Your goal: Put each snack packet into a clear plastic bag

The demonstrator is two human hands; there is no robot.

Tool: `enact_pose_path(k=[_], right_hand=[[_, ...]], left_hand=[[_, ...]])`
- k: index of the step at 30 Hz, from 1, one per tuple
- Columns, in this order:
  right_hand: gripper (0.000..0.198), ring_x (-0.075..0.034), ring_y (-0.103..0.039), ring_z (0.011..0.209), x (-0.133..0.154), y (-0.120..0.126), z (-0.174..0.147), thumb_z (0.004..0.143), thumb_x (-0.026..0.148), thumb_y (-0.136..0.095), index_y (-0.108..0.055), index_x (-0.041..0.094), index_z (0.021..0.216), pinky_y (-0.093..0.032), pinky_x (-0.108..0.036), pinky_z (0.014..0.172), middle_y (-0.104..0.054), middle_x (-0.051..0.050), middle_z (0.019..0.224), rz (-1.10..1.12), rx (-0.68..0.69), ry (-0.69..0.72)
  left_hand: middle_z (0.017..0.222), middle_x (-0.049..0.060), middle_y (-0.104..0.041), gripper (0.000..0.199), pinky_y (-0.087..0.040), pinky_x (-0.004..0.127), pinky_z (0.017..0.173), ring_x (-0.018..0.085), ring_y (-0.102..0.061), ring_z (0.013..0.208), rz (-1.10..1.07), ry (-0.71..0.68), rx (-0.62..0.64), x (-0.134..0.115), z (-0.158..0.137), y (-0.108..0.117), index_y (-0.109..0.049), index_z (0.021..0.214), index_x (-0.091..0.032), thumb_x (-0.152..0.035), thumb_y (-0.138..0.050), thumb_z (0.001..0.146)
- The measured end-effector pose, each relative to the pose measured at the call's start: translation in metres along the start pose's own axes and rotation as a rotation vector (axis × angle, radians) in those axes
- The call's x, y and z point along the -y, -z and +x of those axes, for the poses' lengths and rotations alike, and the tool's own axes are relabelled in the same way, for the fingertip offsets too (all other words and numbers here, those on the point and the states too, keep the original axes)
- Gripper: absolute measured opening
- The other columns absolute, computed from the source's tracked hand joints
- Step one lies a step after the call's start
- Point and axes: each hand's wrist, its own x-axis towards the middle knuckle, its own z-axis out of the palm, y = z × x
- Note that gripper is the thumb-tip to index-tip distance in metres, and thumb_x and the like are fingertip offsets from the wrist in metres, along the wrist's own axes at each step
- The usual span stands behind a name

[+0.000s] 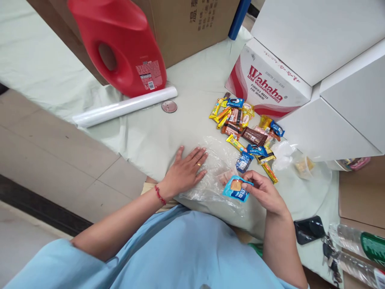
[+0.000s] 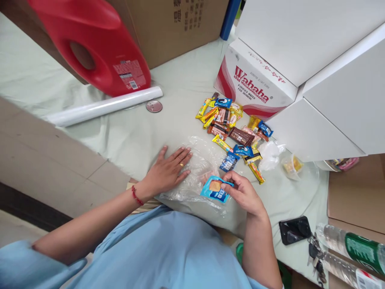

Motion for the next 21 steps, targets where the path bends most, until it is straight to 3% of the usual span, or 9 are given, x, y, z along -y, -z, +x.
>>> enact_pose_path(k=[3, 5, 9, 13, 15, 16, 19, 21], right_hand=[[0.033, -0.019, -0.057, 0.074, 0.009, 0.002, 0.018, 0.089, 0.056, -0.076, -0.068, 0.024, 0.089, -0.049, -0.03, 0.066, -0.065, -0.002, 0.083, -0.037, 0.182, 0.033], [0.034, -0.018, -0.056, 0.074, 0.008, 0.002, 0.037, 0.088, 0.056, -0.075, -0.067, 0.023, 0.088, -0.048, -0.03, 0.067, -0.065, -0.002, 0.082, -0.107, 0.162, 0.062], [0.031, -0.018, -0.054, 0.072, 0.002, 0.003, 0.059, 0.089, 0.054, -0.073, -0.063, 0.024, 0.087, -0.047, -0.03, 0.067, -0.063, 0.001, 0.08, -0.249, -0.155, 0.112], [0.021, -0.025, -0.065, 0.089, 0.0, -0.011, 0.041, 0.099, 0.049, -0.063, -0.063, 0.028, 0.097, -0.055, -0.04, 0.081, -0.069, -0.005, 0.096, -0.302, -0.547, 0.26], [0.015, -0.03, -0.067, 0.101, -0.004, -0.025, 0.027, 0.101, 0.045, -0.06, -0.066, 0.031, 0.1, -0.056, -0.049, 0.091, -0.07, -0.009, 0.104, -0.419, -0.632, 0.358], [0.014, -0.032, -0.067, 0.104, -0.008, -0.033, 0.021, 0.102, 0.042, -0.059, -0.068, 0.032, 0.1, -0.055, -0.052, 0.094, -0.071, -0.01, 0.106, -0.496, -0.582, 0.406], [0.015, -0.032, -0.067, 0.107, -0.023, -0.049, 0.013, 0.103, 0.033, -0.057, -0.072, 0.032, 0.102, -0.056, -0.055, 0.094, -0.072, -0.011, 0.113, -0.688, -0.223, 0.503], [0.014, -0.032, -0.065, 0.113, -0.032, -0.052, 0.013, 0.103, 0.03, -0.059, -0.072, 0.031, 0.108, -0.056, -0.054, 0.097, -0.071, -0.011, 0.123, -0.749, -0.077, 0.519]], left_hand=[[0.172, 0.012, -0.037, 0.061, -0.009, 0.072, 0.131, 0.033, -0.037, 0.16, -0.001, -0.002, 0.009, 0.0, 0.0, 0.001, -0.037, 0.167, -0.022, -0.046, -0.037, 0.11], [0.172, 0.013, -0.037, 0.061, -0.008, 0.072, 0.131, 0.032, -0.037, 0.16, -0.001, -0.004, 0.003, -0.001, 0.0, 0.001, -0.037, 0.167, -0.022, -0.045, -0.036, 0.111], [0.171, 0.012, -0.039, 0.06, -0.005, 0.075, 0.13, 0.034, -0.04, 0.158, 0.0, 0.026, -0.017, -0.001, 0.001, 0.001, -0.035, 0.168, -0.025, -0.044, -0.035, 0.111], [0.171, 0.011, -0.04, 0.06, -0.007, 0.076, 0.129, 0.034, -0.04, 0.158, -0.005, 0.042, -0.022, -0.001, 0.001, 0.002, -0.034, 0.168, -0.025, -0.044, -0.033, 0.111], [0.171, 0.011, -0.039, 0.059, -0.008, 0.076, 0.129, 0.033, -0.038, 0.159, -0.009, 0.031, -0.02, 0.0, 0.001, 0.002, -0.037, 0.167, -0.024, -0.045, -0.033, 0.111], [0.172, 0.011, -0.039, 0.058, -0.008, 0.076, 0.129, 0.033, -0.037, 0.16, -0.011, 0.026, -0.019, 0.001, 0.001, 0.002, -0.039, 0.166, -0.024, -0.045, -0.032, 0.112], [0.172, 0.012, -0.038, 0.056, -0.008, 0.074, 0.13, 0.033, -0.035, 0.161, -0.015, 0.019, -0.024, 0.001, 0.0, 0.002, -0.044, 0.163, -0.023, -0.044, -0.033, 0.112], [0.171, 0.011, -0.04, 0.056, -0.008, 0.073, 0.13, 0.033, -0.035, 0.161, -0.018, 0.014, -0.03, 0.001, -0.001, 0.002, -0.046, 0.162, -0.024, -0.043, -0.033, 0.112]])
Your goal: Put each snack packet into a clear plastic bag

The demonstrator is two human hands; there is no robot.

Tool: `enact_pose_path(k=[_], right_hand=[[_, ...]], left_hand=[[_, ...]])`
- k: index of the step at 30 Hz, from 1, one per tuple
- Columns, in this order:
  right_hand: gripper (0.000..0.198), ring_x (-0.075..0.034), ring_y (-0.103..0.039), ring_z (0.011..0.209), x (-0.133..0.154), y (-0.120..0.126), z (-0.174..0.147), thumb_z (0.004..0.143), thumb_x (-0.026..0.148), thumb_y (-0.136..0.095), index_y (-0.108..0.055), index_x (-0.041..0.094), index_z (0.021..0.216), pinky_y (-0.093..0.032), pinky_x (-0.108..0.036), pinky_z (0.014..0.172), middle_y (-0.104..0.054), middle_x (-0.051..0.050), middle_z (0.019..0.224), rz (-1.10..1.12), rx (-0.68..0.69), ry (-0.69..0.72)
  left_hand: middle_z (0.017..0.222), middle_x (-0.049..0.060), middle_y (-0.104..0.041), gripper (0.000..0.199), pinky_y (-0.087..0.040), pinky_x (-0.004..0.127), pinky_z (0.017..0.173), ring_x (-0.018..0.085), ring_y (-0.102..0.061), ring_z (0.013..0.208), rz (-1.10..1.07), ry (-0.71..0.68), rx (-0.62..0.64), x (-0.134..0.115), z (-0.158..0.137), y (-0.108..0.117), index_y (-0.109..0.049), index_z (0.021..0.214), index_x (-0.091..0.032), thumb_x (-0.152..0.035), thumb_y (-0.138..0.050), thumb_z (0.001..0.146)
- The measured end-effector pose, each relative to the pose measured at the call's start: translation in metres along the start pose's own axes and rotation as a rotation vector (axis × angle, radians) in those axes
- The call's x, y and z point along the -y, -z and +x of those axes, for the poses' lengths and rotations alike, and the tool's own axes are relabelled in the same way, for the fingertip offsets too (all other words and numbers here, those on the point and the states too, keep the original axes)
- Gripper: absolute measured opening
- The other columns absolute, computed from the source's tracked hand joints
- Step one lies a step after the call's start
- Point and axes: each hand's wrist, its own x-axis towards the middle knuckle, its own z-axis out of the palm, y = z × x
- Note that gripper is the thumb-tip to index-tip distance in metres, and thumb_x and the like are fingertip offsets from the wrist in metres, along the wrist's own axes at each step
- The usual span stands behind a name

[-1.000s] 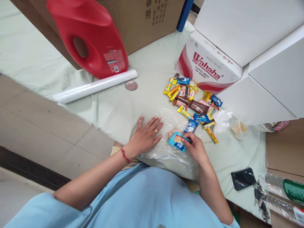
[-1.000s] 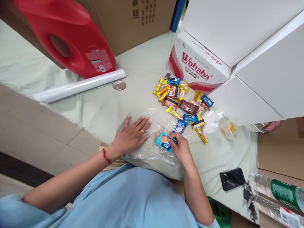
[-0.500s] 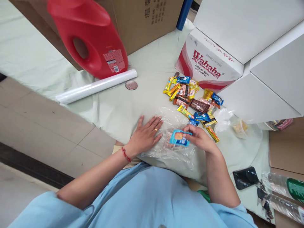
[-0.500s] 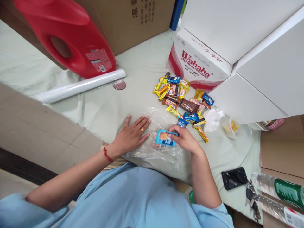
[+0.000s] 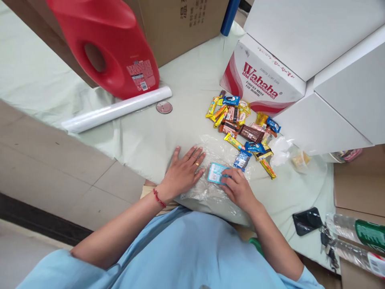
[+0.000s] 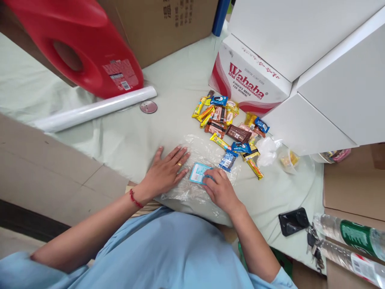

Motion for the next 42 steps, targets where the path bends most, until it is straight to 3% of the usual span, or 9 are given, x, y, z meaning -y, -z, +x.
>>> enact_pose_path(k=[2, 5, 8, 14, 19, 26, 35, 38, 42], right_hand=[[0.021, -0.034, -0.061, 0.124, -0.004, -0.002, 0.001, 0.102, 0.031, -0.063, -0.069, 0.03, 0.122, -0.053, -0.057, 0.103, -0.066, -0.014, 0.137, -0.041, 0.018, -0.003], [0.059, -0.039, -0.047, 0.144, -0.008, 0.003, 0.01, 0.096, 0.036, -0.073, -0.053, 0.028, 0.151, -0.043, -0.066, 0.117, -0.052, -0.017, 0.157, -0.108, 0.039, -0.003], [0.083, -0.041, -0.036, 0.153, -0.009, 0.004, 0.025, 0.09, 0.035, -0.079, -0.04, 0.026, 0.163, -0.03, -0.07, 0.125, -0.054, -0.017, 0.156, -0.142, 0.142, 0.043], [0.07, -0.038, -0.043, 0.146, -0.014, -0.002, 0.034, 0.09, 0.029, -0.076, -0.052, 0.024, 0.155, -0.033, -0.065, 0.125, -0.062, -0.017, 0.139, -0.168, 0.169, 0.08], [0.064, -0.037, -0.049, 0.137, -0.032, 0.003, 0.011, 0.093, 0.032, -0.072, -0.053, 0.019, 0.153, -0.046, -0.06, 0.116, -0.061, -0.018, 0.134, -0.179, 0.033, -0.052], [0.065, -0.037, -0.054, 0.129, -0.029, 0.013, 0.007, 0.092, 0.038, -0.075, -0.053, 0.022, 0.152, -0.048, -0.06, 0.112, -0.062, -0.017, 0.133, -0.156, -0.18, -0.133], [0.08, -0.039, -0.043, 0.146, -0.009, -0.022, 0.033, 0.087, 0.037, -0.082, -0.047, 0.025, 0.159, -0.041, -0.063, 0.121, -0.056, -0.017, 0.144, -0.035, 0.016, -0.063], [0.085, -0.038, -0.038, 0.152, -0.015, -0.019, 0.027, 0.088, 0.039, -0.082, -0.042, 0.028, 0.162, -0.038, -0.063, 0.124, -0.055, -0.015, 0.15, 0.022, 0.014, -0.035], [0.073, -0.037, -0.04, 0.151, -0.024, -0.009, 0.023, 0.093, 0.039, -0.078, -0.046, 0.029, 0.158, -0.04, -0.064, 0.122, -0.058, -0.015, 0.145, 0.041, -0.014, -0.008]], left_hand=[[0.171, 0.011, -0.041, 0.055, -0.01, 0.073, 0.13, 0.033, -0.036, 0.16, -0.003, -0.006, -0.003, 0.0, 0.0, 0.0, -0.046, 0.162, -0.025, -0.043, -0.035, 0.111], [0.171, 0.011, -0.041, 0.055, -0.01, 0.072, 0.13, 0.033, -0.037, 0.16, -0.005, -0.005, -0.013, 0.0, -0.001, 0.0, -0.046, 0.162, -0.025, -0.043, -0.037, 0.111], [0.17, 0.012, -0.043, 0.056, -0.011, 0.073, 0.13, 0.033, -0.037, 0.16, -0.003, 0.004, -0.02, -0.001, -0.001, -0.001, -0.046, 0.162, -0.024, -0.043, -0.037, 0.111], [0.17, 0.011, -0.042, 0.056, -0.006, 0.074, 0.13, 0.034, -0.038, 0.159, 0.006, 0.029, -0.043, -0.003, -0.001, -0.003, -0.045, 0.163, -0.027, -0.045, -0.037, 0.111], [0.172, 0.011, -0.039, 0.06, -0.006, 0.076, 0.129, 0.036, -0.037, 0.16, 0.009, 0.042, -0.014, -0.002, 0.001, -0.002, -0.039, 0.166, -0.027, -0.048, -0.04, 0.109], [0.173, 0.012, -0.036, 0.063, -0.003, 0.075, 0.129, 0.036, -0.034, 0.161, 0.021, 0.035, 0.009, -0.001, 0.003, -0.003, -0.037, 0.167, -0.028, -0.051, -0.04, 0.109], [0.172, 0.014, -0.038, 0.059, -0.006, 0.076, 0.128, 0.035, -0.034, 0.161, 0.019, 0.019, -0.028, -0.002, 0.002, -0.007, -0.041, 0.166, -0.025, -0.045, -0.038, 0.11], [0.172, 0.013, -0.038, 0.059, -0.007, 0.075, 0.129, 0.035, -0.035, 0.161, 0.014, 0.02, -0.04, -0.002, 0.002, -0.007, -0.04, 0.165, -0.024, -0.045, -0.038, 0.11], [0.17, 0.014, -0.041, 0.06, -0.01, 0.076, 0.128, 0.037, -0.038, 0.159, 0.009, 0.025, -0.059, -0.004, 0.001, -0.005, -0.039, 0.166, -0.026, -0.044, -0.042, 0.109]])
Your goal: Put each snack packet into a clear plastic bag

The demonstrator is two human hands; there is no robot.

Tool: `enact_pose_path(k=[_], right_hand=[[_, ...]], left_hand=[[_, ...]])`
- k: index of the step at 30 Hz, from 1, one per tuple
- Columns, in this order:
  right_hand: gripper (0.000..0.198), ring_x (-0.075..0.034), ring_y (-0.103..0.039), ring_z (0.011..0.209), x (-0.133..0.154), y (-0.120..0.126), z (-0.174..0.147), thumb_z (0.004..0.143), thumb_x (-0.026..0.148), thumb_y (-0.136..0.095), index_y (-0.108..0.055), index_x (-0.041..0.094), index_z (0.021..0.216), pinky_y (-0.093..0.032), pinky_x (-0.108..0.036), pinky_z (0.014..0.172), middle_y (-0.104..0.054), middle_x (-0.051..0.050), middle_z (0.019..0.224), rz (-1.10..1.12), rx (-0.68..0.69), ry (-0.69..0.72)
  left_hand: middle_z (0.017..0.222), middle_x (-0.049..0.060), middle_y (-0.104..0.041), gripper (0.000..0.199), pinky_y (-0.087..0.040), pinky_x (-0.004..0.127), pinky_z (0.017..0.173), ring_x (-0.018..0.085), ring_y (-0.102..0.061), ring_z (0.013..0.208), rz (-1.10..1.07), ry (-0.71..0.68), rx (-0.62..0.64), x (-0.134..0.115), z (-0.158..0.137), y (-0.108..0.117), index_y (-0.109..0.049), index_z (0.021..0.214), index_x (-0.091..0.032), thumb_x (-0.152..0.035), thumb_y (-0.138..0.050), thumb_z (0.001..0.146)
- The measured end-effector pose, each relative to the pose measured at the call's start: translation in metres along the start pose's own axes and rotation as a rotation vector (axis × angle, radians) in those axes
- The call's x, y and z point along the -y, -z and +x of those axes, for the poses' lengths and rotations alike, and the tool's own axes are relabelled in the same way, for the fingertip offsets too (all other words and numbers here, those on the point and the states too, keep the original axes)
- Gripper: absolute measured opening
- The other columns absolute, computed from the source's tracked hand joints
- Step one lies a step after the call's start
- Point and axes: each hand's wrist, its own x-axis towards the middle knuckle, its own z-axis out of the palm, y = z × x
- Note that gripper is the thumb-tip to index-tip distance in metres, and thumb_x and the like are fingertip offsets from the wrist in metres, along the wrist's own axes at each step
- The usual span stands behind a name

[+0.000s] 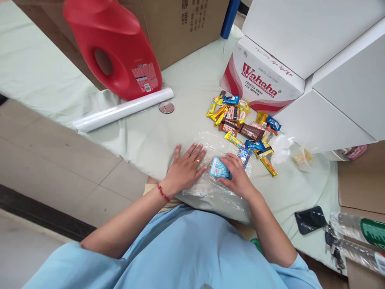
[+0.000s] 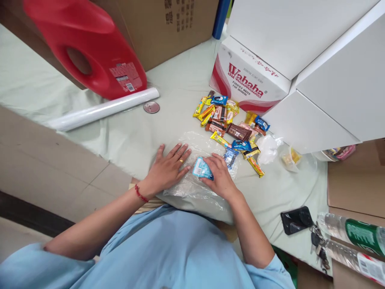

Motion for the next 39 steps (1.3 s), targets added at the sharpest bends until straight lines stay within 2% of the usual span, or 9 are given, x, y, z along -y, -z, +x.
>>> enact_pose_path(k=[6, 16, 21, 23, 26, 31, 34, 37, 39], right_hand=[[0.064, -0.037, -0.043, 0.146, 0.002, 0.0, 0.011, 0.093, 0.033, -0.077, -0.052, 0.028, 0.153, -0.041, -0.063, 0.12, -0.058, -0.015, 0.144, -0.038, 0.044, 0.113], [0.064, -0.034, -0.056, 0.129, 0.01, -0.011, 0.007, 0.087, 0.019, -0.071, -0.055, 0.022, 0.149, -0.05, -0.055, 0.11, -0.06, -0.017, 0.139, -0.112, 0.046, -0.028], [0.063, -0.036, -0.05, 0.142, 0.011, -0.002, 0.003, 0.094, 0.034, -0.073, -0.051, 0.024, 0.153, -0.043, -0.061, 0.118, -0.052, -0.018, 0.156, -0.078, 0.068, 0.001], [0.06, -0.035, -0.046, 0.149, 0.013, 0.01, -0.006, 0.099, 0.04, -0.069, -0.05, 0.027, 0.153, -0.042, -0.06, 0.121, -0.046, -0.017, 0.162, -0.016, 0.019, 0.0], [0.044, -0.031, -0.059, 0.136, 0.02, 0.029, -0.033, 0.103, 0.037, -0.062, -0.057, 0.03, 0.146, -0.052, -0.053, 0.112, -0.06, -0.015, 0.146, 0.078, -0.095, -0.06], [0.049, -0.034, -0.066, 0.113, 0.036, 0.029, -0.094, 0.092, 0.04, -0.077, -0.061, 0.029, 0.137, -0.06, -0.055, 0.092, -0.066, -0.014, 0.121, 0.041, -0.165, -0.042], [0.048, -0.035, -0.062, 0.119, 0.039, 0.005, -0.119, 0.092, 0.032, -0.078, -0.062, 0.03, 0.137, -0.058, -0.059, 0.097, -0.066, -0.014, 0.129, -0.041, -0.126, -0.028], [0.029, -0.032, -0.063, 0.118, 0.037, -0.013, -0.128, 0.098, 0.02, -0.066, -0.069, 0.03, 0.126, -0.059, -0.057, 0.097, -0.069, -0.011, 0.126, -0.069, -0.127, -0.091], [0.022, -0.03, -0.065, 0.112, 0.035, -0.012, -0.126, 0.1, 0.017, -0.061, -0.072, 0.028, 0.116, -0.06, -0.054, 0.093, -0.072, -0.01, 0.12, -0.044, -0.166, -0.115]], left_hand=[[0.171, 0.013, -0.04, 0.059, -0.011, 0.075, 0.129, 0.035, -0.036, 0.16, -0.008, 0.001, 0.018, 0.002, 0.001, 0.002, -0.038, 0.167, -0.026, -0.045, -0.036, 0.111], [0.173, 0.012, -0.036, 0.059, -0.004, 0.075, 0.129, 0.033, -0.033, 0.162, -0.019, 0.007, 0.065, 0.008, 0.003, 0.0, -0.037, 0.167, -0.027, -0.044, -0.032, 0.111], [0.175, 0.013, -0.033, 0.057, -0.02, 0.071, 0.129, 0.033, -0.035, 0.161, -0.109, 0.009, 0.079, 0.023, 0.005, 0.011, -0.045, 0.163, -0.026, -0.044, -0.036, 0.109], [0.175, 0.011, -0.033, 0.053, -0.029, 0.064, 0.128, 0.032, -0.031, 0.163, -0.184, -0.018, 0.06, 0.032, 0.001, 0.023, -0.056, 0.155, -0.025, -0.041, -0.041, 0.107], [0.166, 0.006, -0.05, 0.047, -0.032, 0.056, 0.13, 0.027, -0.036, 0.161, -0.303, -0.145, 0.097, 0.043, -0.012, 0.042, -0.069, 0.139, -0.028, -0.026, -0.046, 0.099], [0.16, 0.005, -0.058, 0.069, -0.024, 0.056, 0.134, 0.024, -0.043, 0.157, -0.368, -0.28, 0.278, 0.056, -0.043, 0.055, -0.065, 0.142, -0.028, -0.009, -0.049, 0.078], [0.161, 0.005, -0.058, 0.057, -0.023, 0.057, 0.134, 0.025, -0.043, 0.157, -0.348, -0.276, 0.286, 0.066, -0.051, 0.046, -0.069, 0.136, -0.029, -0.012, -0.05, 0.084], [0.152, 0.004, -0.066, 0.031, -0.026, 0.054, 0.133, 0.024, -0.05, 0.152, -0.367, -0.267, 0.258, 0.072, -0.048, 0.039, -0.078, 0.11, -0.03, -0.024, -0.05, 0.098], [0.141, 0.004, -0.074, 0.03, -0.031, 0.052, 0.131, 0.023, -0.059, 0.144, -0.419, -0.236, 0.256, 0.072, -0.04, 0.042, -0.079, 0.099, -0.029, -0.032, -0.05, 0.102]])
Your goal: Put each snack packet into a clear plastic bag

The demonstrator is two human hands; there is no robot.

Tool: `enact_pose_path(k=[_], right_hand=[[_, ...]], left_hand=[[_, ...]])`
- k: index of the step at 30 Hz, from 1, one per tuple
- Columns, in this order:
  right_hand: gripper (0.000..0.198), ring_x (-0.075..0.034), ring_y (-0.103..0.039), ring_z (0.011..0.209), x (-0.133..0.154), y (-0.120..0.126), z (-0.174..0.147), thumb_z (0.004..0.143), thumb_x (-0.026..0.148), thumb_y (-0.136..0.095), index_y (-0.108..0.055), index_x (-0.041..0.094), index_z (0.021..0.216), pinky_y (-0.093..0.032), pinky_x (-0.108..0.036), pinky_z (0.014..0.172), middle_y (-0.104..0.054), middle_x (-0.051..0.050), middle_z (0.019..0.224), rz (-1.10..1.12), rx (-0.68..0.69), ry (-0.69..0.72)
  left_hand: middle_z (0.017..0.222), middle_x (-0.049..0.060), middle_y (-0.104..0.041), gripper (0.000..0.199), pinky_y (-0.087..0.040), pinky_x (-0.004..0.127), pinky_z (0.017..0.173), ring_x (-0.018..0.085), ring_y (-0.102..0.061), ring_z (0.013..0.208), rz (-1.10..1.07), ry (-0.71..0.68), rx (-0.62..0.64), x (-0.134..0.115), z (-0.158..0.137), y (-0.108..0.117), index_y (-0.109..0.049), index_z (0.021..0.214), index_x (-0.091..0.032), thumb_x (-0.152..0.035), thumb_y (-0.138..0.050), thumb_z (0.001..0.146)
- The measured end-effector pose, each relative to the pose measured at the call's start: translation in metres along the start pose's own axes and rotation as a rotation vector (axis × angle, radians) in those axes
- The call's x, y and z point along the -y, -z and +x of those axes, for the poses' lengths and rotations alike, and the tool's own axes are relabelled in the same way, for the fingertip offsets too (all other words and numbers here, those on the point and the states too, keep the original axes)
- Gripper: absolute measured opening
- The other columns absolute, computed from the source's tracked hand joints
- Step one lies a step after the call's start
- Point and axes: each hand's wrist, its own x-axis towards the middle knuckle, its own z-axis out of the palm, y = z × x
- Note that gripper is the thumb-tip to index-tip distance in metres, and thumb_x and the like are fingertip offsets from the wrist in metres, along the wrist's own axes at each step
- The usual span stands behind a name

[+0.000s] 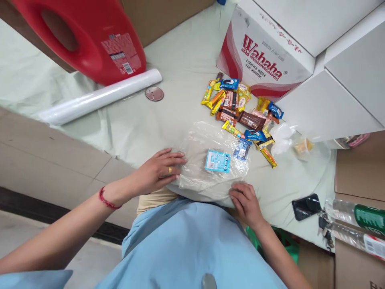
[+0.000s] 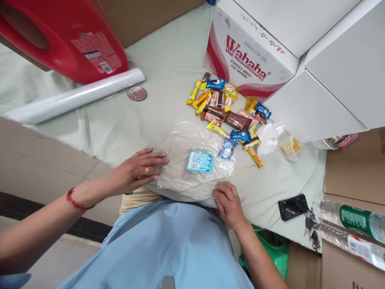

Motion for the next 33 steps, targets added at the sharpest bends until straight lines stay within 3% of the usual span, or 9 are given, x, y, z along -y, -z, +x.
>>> enact_pose_path(k=[7, 11, 16, 18, 20, 23, 26, 29, 33], right_hand=[[0.018, -0.026, -0.069, 0.095, -0.013, 0.044, 0.058, 0.103, 0.037, -0.058, -0.07, 0.026, 0.097, -0.058, -0.044, 0.086, -0.074, -0.008, 0.098, 0.15, -0.061, -0.19], [0.02, -0.022, -0.067, 0.079, -0.044, 0.04, 0.096, 0.101, 0.039, -0.058, -0.07, 0.023, 0.099, -0.055, -0.035, 0.074, -0.074, -0.005, 0.09, 0.113, -0.066, -0.366], [0.025, -0.025, -0.065, 0.078, -0.062, 0.043, 0.113, 0.096, 0.03, -0.059, -0.073, 0.019, 0.113, -0.052, -0.038, 0.076, -0.075, -0.01, 0.099, -0.189, -0.008, -0.386], [0.026, -0.027, -0.065, 0.084, -0.058, 0.053, 0.12, 0.1, 0.031, -0.055, -0.073, 0.019, 0.113, -0.052, -0.04, 0.08, -0.074, -0.011, 0.1, -0.211, -0.061, -0.332], [0.026, -0.029, -0.065, 0.092, -0.052, 0.061, 0.134, 0.103, 0.032, -0.052, -0.074, 0.019, 0.111, -0.052, -0.042, 0.087, -0.074, -0.012, 0.101, -0.218, -0.088, -0.251], [0.027, -0.032, -0.062, 0.105, -0.043, 0.059, 0.168, 0.104, 0.027, -0.052, -0.074, 0.018, 0.115, -0.05, -0.046, 0.097, -0.073, -0.014, 0.109, -0.238, -0.001, -0.122], [0.032, -0.034, -0.058, 0.118, -0.035, 0.04, 0.201, 0.1, 0.022, -0.06, -0.071, 0.015, 0.129, -0.047, -0.047, 0.104, -0.071, -0.016, 0.125, -0.259, 0.178, -0.058], [0.049, -0.035, -0.056, 0.123, -0.031, 0.02, 0.221, 0.094, 0.025, -0.073, -0.064, 0.013, 0.141, -0.046, -0.047, 0.105, -0.069, -0.019, 0.132, -0.291, 0.309, -0.078], [0.056, -0.031, -0.062, 0.107, -0.031, 0.011, 0.23, 0.089, 0.024, -0.081, -0.064, 0.012, 0.14, -0.048, -0.039, 0.092, -0.075, -0.014, 0.108, -0.259, 0.315, -0.194]], left_hand=[[0.122, 0.007, -0.08, 0.042, -0.052, 0.046, 0.114, 0.027, -0.068, 0.129, -0.279, 0.2, -0.113, -0.007, 0.054, 0.035, -0.077, 0.1, -0.028, -0.06, -0.051, 0.1], [0.119, 0.01, -0.077, 0.037, -0.051, 0.05, 0.114, 0.031, -0.068, 0.121, -0.132, 0.387, -0.238, 0.011, 0.093, 0.035, -0.074, 0.099, -0.023, -0.056, -0.058, 0.093], [0.131, 0.013, -0.066, 0.033, -0.045, 0.053, 0.119, 0.03, -0.059, 0.13, 0.204, 0.528, -0.615, 0.008, 0.086, 0.052, -0.069, 0.115, -0.016, -0.04, -0.059, 0.094], [0.126, 0.015, -0.066, 0.031, -0.047, 0.055, 0.115, 0.031, -0.058, 0.128, 0.333, 0.526, -0.878, -0.013, 0.067, 0.059, -0.068, 0.114, -0.013, -0.032, -0.058, 0.092], [0.119, 0.015, -0.068, 0.027, -0.047, 0.057, 0.112, 0.032, -0.063, 0.122, 0.497, 0.392, -1.007, -0.043, 0.048, 0.057, -0.069, 0.114, -0.016, -0.025, -0.061, 0.089], [0.11, 0.004, -0.075, 0.036, -0.051, 0.048, 0.098, 0.026, -0.07, 0.103, 0.591, 0.005, -0.923, -0.091, 0.031, 0.03, -0.068, 0.116, -0.031, -0.014, -0.066, 0.085], [0.119, -0.004, -0.08, 0.042, -0.047, 0.039, 0.098, 0.02, -0.071, 0.107, 0.558, -0.252, -0.577, -0.119, 0.036, -0.011, -0.068, 0.126, -0.036, -0.014, -0.062, 0.091], [0.136, -0.002, -0.076, 0.043, -0.043, 0.038, 0.105, 0.021, -0.068, 0.125, 0.481, -0.19, -0.317, -0.12, 0.054, -0.043, -0.069, 0.134, -0.038, -0.017, -0.056, 0.098], [0.13, 0.007, -0.077, 0.041, -0.04, 0.049, 0.105, 0.028, -0.065, 0.125, 0.446, 0.001, -0.312, -0.104, 0.074, -0.054, -0.069, 0.139, -0.033, -0.023, -0.053, 0.103]])
